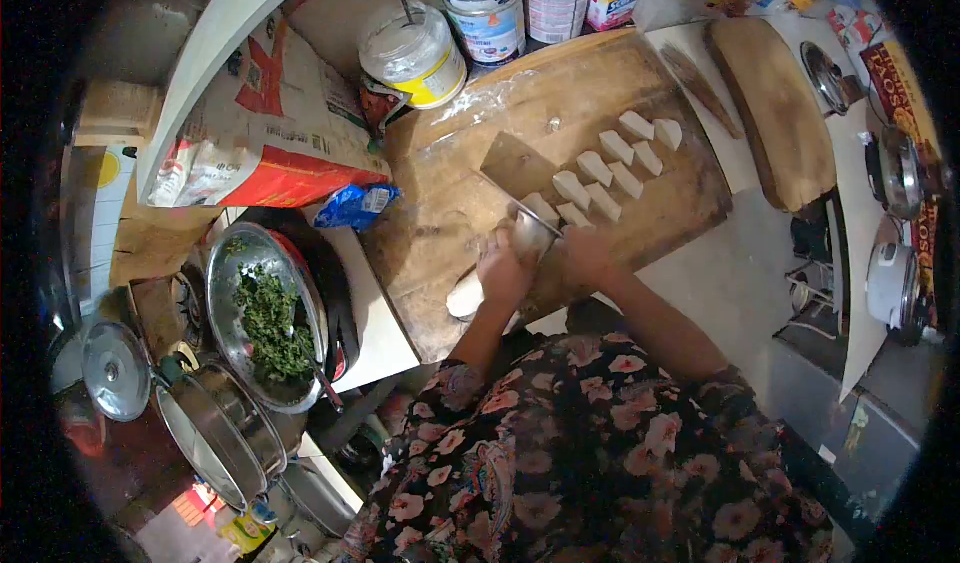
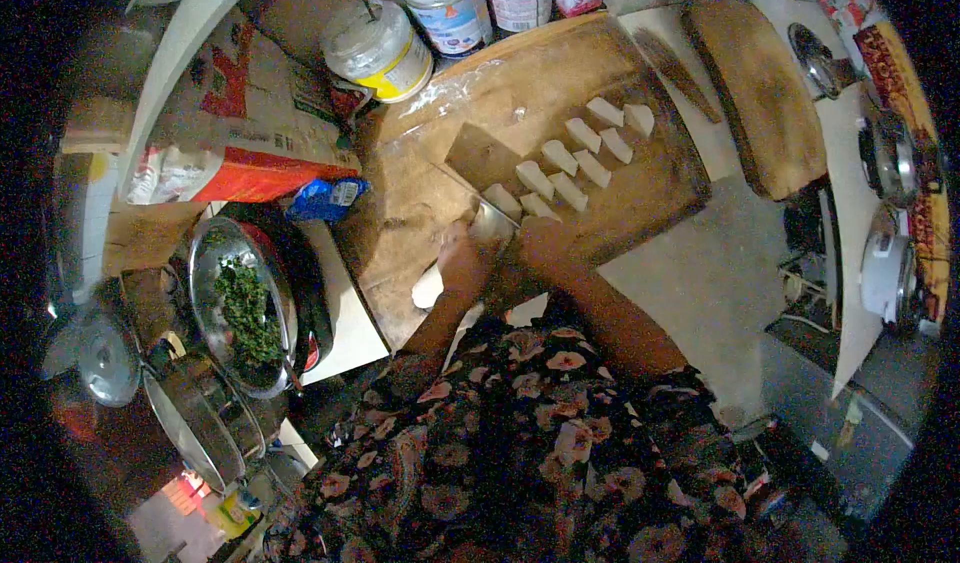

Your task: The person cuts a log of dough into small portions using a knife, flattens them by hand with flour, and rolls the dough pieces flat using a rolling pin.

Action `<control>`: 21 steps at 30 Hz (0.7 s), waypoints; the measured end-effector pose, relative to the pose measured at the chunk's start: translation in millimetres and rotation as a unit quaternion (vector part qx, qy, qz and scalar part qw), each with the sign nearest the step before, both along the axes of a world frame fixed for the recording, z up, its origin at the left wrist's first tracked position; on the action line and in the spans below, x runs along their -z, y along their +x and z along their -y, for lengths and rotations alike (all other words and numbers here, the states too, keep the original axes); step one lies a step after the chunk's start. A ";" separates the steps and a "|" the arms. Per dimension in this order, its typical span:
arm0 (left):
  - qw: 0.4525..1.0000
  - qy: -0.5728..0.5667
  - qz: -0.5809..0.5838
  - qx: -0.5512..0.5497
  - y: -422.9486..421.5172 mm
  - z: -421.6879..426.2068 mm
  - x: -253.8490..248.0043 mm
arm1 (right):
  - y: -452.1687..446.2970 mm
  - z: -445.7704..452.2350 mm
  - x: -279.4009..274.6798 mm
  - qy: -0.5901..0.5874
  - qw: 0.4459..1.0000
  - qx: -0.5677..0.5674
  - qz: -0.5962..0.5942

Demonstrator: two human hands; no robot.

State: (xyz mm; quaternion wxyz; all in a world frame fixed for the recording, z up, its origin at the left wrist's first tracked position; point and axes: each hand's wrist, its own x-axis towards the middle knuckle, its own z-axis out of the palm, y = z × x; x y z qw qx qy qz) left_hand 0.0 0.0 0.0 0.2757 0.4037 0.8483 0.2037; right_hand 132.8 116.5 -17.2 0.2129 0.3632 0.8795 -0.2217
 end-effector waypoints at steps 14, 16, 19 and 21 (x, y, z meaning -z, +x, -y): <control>0.950 0.153 -0.190 0.193 2.2 35.0 -32.5 | 22.0 56.2 -134.7 0.041 0.995 0.053 -0.073; 0.940 0.191 -0.209 0.189 4.3 34.0 -23.8 | 22.0 60.8 -129.6 0.028 0.997 0.058 -0.044; 0.926 0.224 -0.238 0.190 6.4 35.9 -12.8 | 26.9 65.4 -119.5 0.019 0.997 0.069 -0.018; 0.923 0.218 -0.249 0.197 5.7 36.7 -7.2 | 27.1 65.6 -118.1 0.022 0.997 0.076 -0.022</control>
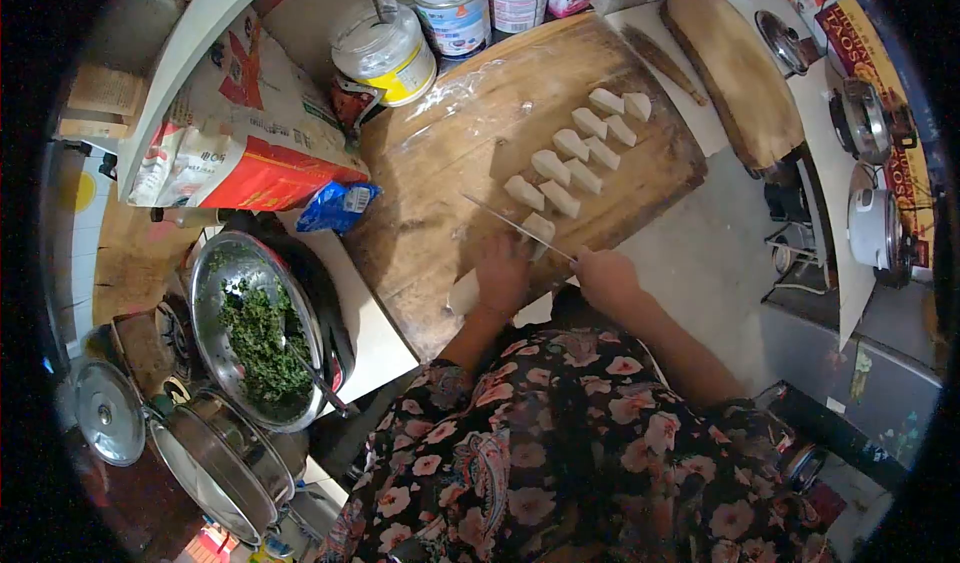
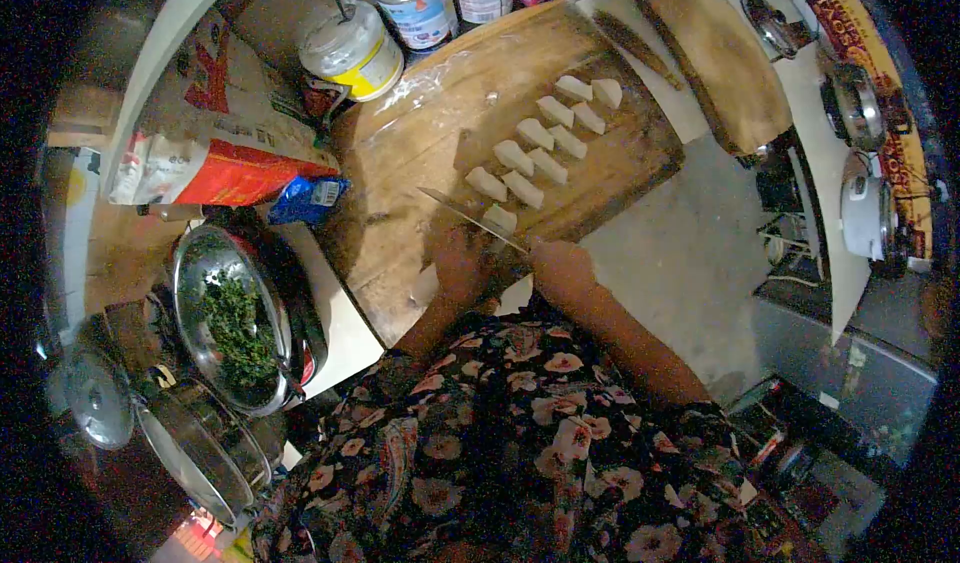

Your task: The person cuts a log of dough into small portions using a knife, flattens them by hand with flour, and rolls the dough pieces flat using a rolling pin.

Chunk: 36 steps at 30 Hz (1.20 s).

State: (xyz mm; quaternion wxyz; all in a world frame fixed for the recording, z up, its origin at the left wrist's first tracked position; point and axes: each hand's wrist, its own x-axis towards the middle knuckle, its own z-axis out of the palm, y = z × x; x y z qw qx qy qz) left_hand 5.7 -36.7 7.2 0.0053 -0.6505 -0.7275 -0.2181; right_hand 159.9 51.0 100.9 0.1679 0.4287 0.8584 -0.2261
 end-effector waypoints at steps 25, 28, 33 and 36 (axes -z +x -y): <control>0.929 -0.090 0.309 -0.185 -41.9 8.8 2.0 | -19.6 -4.5 23.6 -0.032 0.991 0.066 -0.116; 0.932 -0.073 0.308 -0.176 -44.6 8.8 6.3 | -24.7 2.8 8.0 -0.047 0.994 0.049 -0.082; 0.933 -0.061 0.307 -0.180 -45.1 8.5 3.7 | -22.8 9.5 27.2 -0.025 0.995 0.020 -0.095; 0.904 -0.119 0.354 -0.206 -43.5 7.7 2.9 | -28.1 9.0 29.4 -0.029 0.992 0.023 -0.121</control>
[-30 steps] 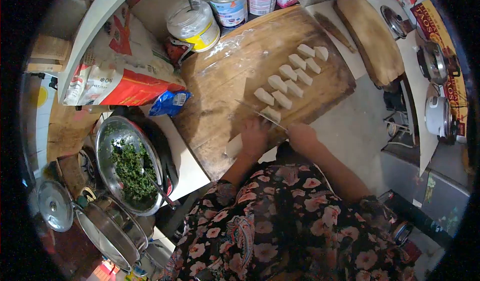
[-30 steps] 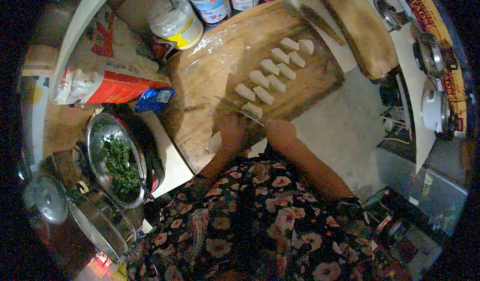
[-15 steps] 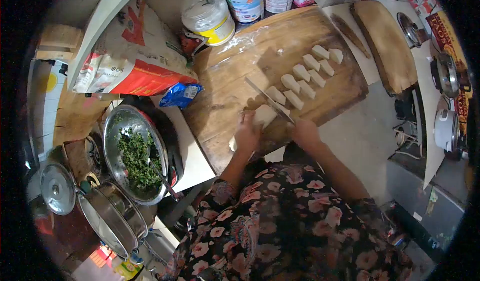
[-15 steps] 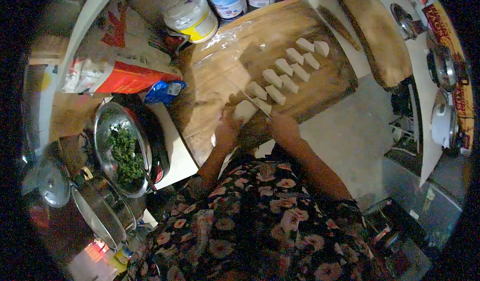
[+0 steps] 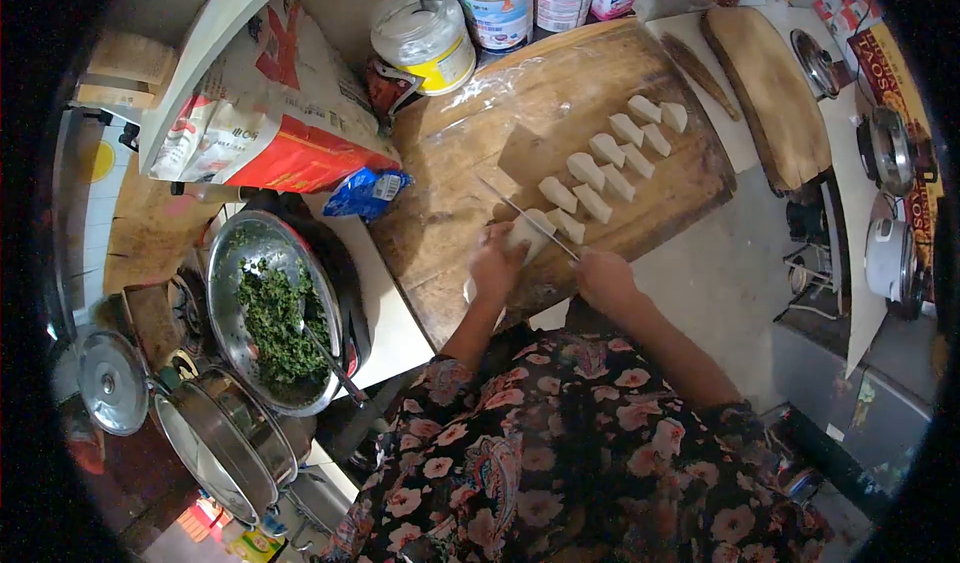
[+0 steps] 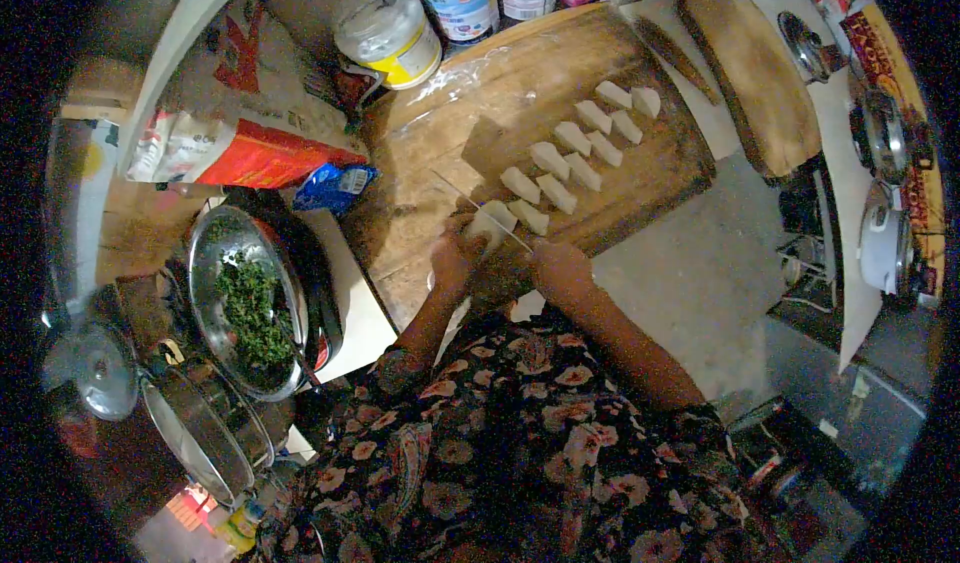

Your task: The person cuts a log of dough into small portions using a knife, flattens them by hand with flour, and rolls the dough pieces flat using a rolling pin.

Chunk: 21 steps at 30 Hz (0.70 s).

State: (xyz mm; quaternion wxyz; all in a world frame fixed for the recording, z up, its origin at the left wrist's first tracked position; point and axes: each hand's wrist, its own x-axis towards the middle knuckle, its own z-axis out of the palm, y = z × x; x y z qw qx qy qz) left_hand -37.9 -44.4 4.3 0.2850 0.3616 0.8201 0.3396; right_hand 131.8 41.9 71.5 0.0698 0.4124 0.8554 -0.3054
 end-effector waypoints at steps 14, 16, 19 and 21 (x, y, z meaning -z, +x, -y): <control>0.993 0.039 -0.106 -0.024 20.3 14.8 7.9 | -41.0 -0.1 60.9 0.025 0.998 -0.037 0.046; 0.990 0.059 -0.129 0.023 17.8 23.4 -8.5 | -40.0 -2.8 29.6 0.008 0.997 -0.049 0.058; 0.973 0.101 -0.175 0.108 16.6 37.8 -14.2 | -27.9 2.7 -2.0 0.023 0.998 -0.036 0.047; 0.960 0.127 -0.203 0.148 19.8 42.2 -12.7 | -19.1 9.0 -17.4 0.058 0.998 -0.008 0.020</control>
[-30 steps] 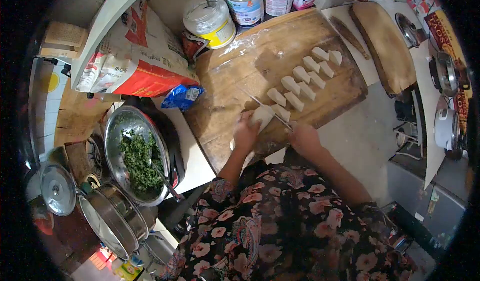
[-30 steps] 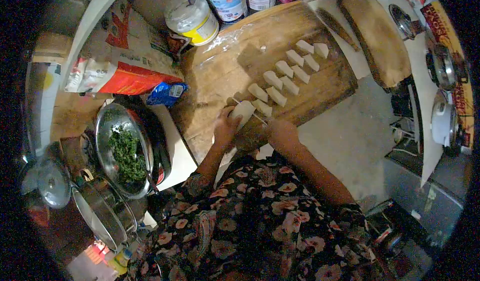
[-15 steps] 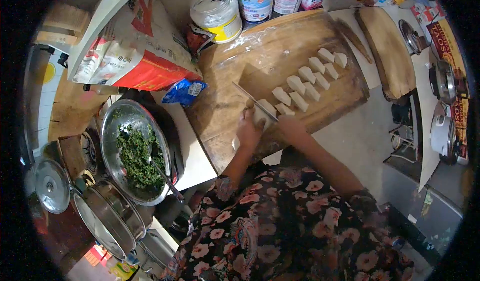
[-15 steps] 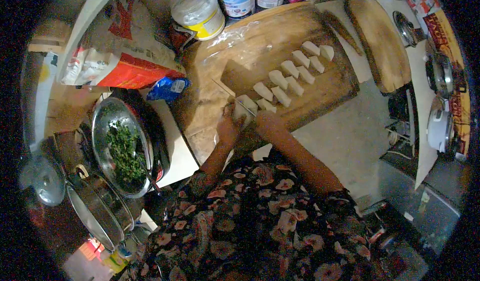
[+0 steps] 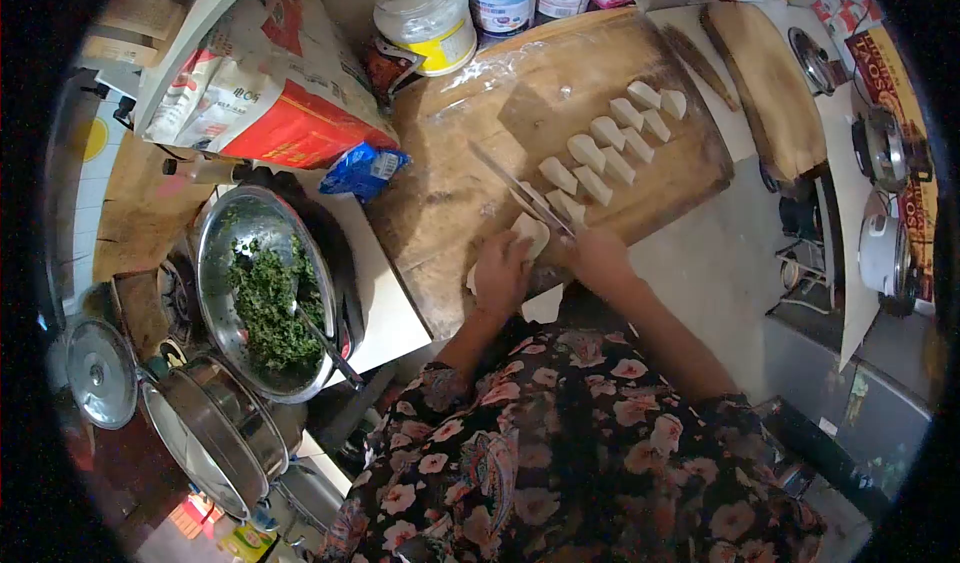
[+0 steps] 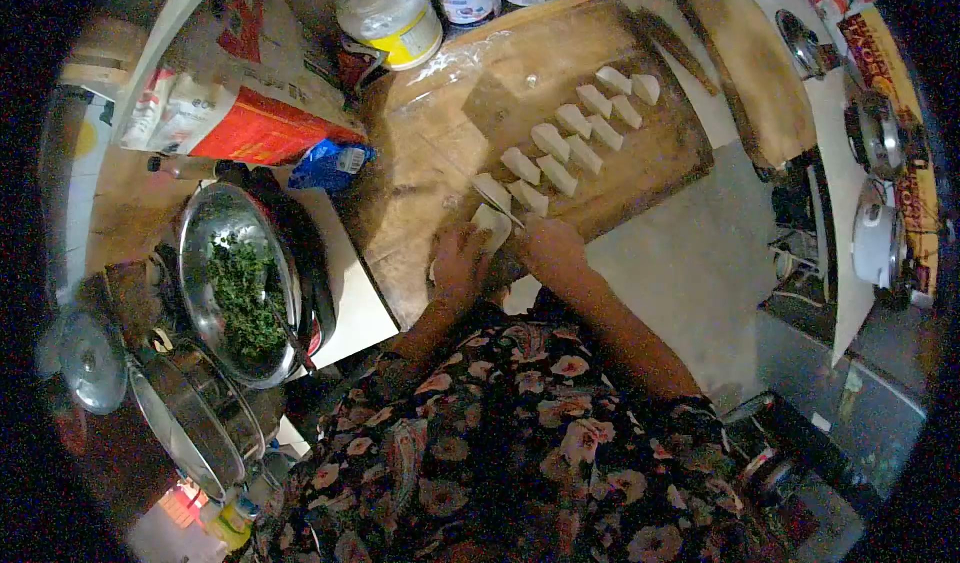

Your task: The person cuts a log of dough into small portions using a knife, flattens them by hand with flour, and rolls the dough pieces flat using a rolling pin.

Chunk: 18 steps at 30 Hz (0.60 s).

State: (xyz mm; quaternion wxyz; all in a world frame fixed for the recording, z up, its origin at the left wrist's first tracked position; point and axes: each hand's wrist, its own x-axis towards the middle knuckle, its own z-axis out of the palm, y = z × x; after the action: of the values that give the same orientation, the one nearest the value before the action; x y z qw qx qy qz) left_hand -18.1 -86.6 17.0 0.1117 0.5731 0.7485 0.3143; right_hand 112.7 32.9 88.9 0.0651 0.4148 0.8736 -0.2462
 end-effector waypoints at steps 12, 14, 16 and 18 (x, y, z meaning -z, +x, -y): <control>0.997 0.003 -0.076 0.032 7.3 3.2 8.6 | 17.9 23.3 -23.9 -0.067 0.992 -0.038 0.104; 1.000 0.026 -0.001 -0.005 9.9 -0.1 2.0 | 17.7 24.5 -20.2 -0.053 0.994 -0.022 0.097; 0.999 -0.005 0.030 -0.030 12.3 0.1 10.1 | 18.7 24.1 -8.5 -0.054 0.993 -0.027 0.105; 0.996 -0.036 0.063 -0.055 11.5 -0.4 11.1 | 18.1 23.5 5.0 -0.055 0.991 -0.033 0.115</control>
State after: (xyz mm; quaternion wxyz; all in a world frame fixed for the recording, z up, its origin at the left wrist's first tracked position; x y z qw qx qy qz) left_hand -6.5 -86.2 5.9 0.1617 0.5059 0.7810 0.3285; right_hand 130.8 9.4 83.9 0.1957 0.4074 0.8585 -0.2423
